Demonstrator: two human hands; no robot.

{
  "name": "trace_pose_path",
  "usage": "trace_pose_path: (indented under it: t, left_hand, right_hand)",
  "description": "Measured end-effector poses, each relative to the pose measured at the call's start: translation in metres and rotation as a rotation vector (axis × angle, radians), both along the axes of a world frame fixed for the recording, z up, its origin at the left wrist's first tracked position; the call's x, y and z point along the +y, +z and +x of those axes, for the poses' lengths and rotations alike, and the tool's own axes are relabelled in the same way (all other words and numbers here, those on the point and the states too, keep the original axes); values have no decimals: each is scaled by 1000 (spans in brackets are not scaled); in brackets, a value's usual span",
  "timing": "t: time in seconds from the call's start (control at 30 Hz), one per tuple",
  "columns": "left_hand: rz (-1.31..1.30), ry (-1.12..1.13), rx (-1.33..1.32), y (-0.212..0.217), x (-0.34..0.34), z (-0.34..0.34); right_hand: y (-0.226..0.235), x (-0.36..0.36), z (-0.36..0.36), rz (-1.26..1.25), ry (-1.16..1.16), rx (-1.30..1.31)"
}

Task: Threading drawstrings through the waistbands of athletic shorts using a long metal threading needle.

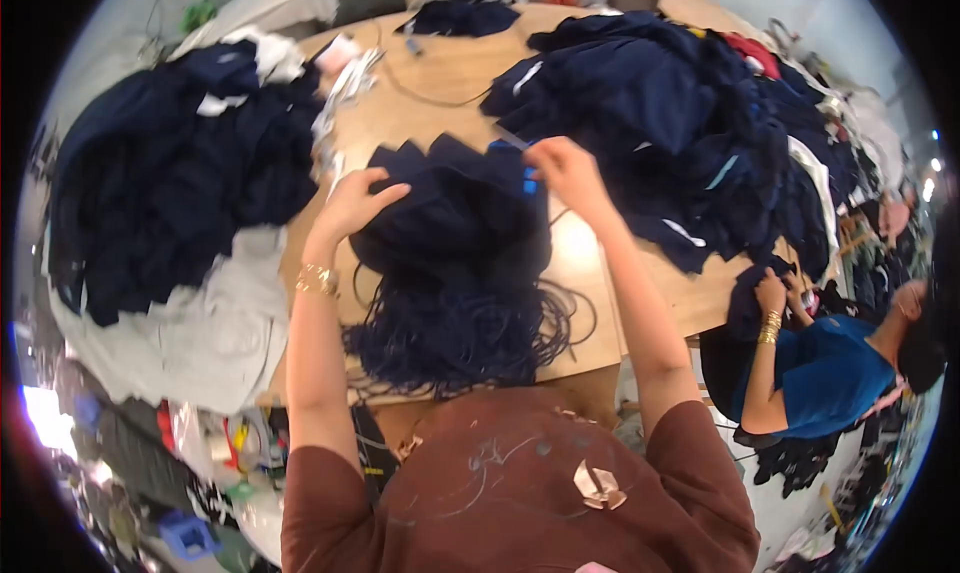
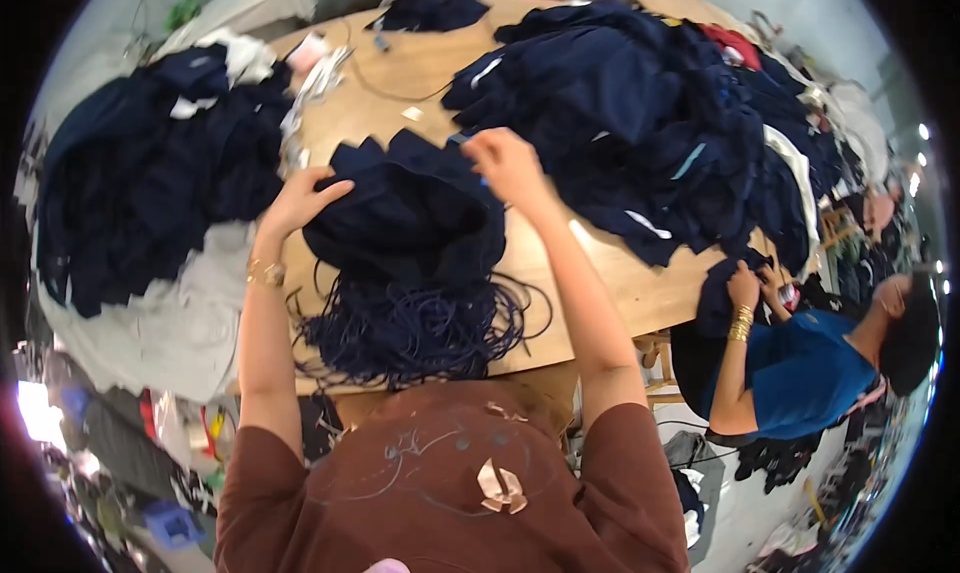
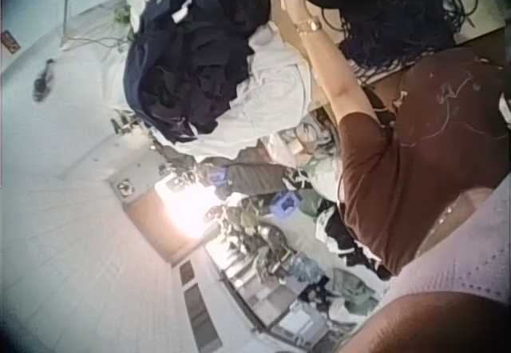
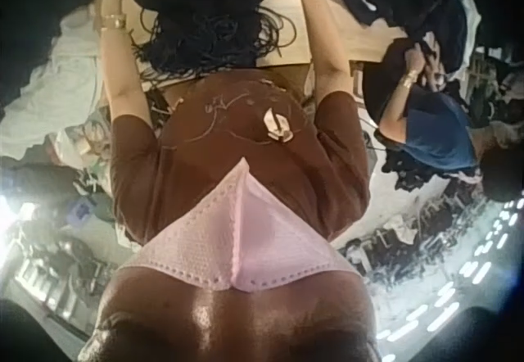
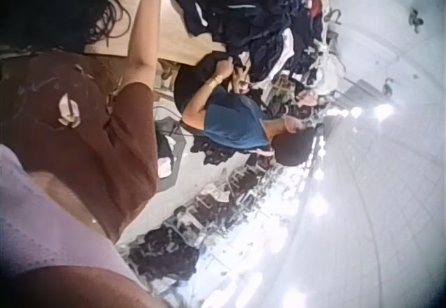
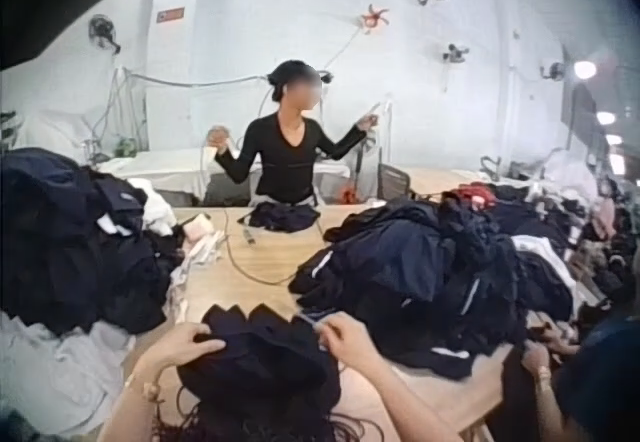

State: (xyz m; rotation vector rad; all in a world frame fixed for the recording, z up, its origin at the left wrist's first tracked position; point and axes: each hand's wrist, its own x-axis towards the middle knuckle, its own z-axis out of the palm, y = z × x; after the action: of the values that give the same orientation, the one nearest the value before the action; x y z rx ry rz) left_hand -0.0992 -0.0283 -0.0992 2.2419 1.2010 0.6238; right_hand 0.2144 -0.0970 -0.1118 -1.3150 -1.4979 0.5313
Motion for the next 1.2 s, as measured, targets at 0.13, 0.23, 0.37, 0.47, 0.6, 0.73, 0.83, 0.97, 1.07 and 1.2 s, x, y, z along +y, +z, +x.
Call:
trace_pose_path:
  t: [0.13, 0.23, 0.37, 0.47, 0.6, 0.73, 0.83, 0.97, 1.07, 1.2]
  left_hand:
    - [4, 129, 275, -40, -2, -26]
    - [-151, 146, 416, -29, -4, -17]
    - [-101, 219, 595, -41, 2, 7]
    - [-115, 250, 616, -68, 13, 26]
    - [-195, 180, 471, -73, 21, 33]
    - [-678, -279, -341, -21, 11, 39]
    - [-842, -338, -618, 17, -5, 37]
    - [-856, -299, -832, 40, -27, 36]
    - [-763, -288, -877, 31, -16, 18]
    - [-197, -82, -364, 34, -9, -1]
  right_hand:
    - [-12, -16, 21, -163, -164, -13]
    - [-31, -24, 37, -153, -186, -102]
    - [-32, -34, 23, -198, -130, 117]
    - [-25, -37, -2, -335, 26, 379]
    - [-16, -41, -24, -412, 153, 564]
    - [-1, -37, -22, -384, 347, 822]
    - [15, -24, -26, -363, 602, 900]
    - [9, -4, -37, -629, 883, 811]
    - [17, -8, -41, -739, 858, 578]
    - [41, -7, 4, -534, 764, 237]
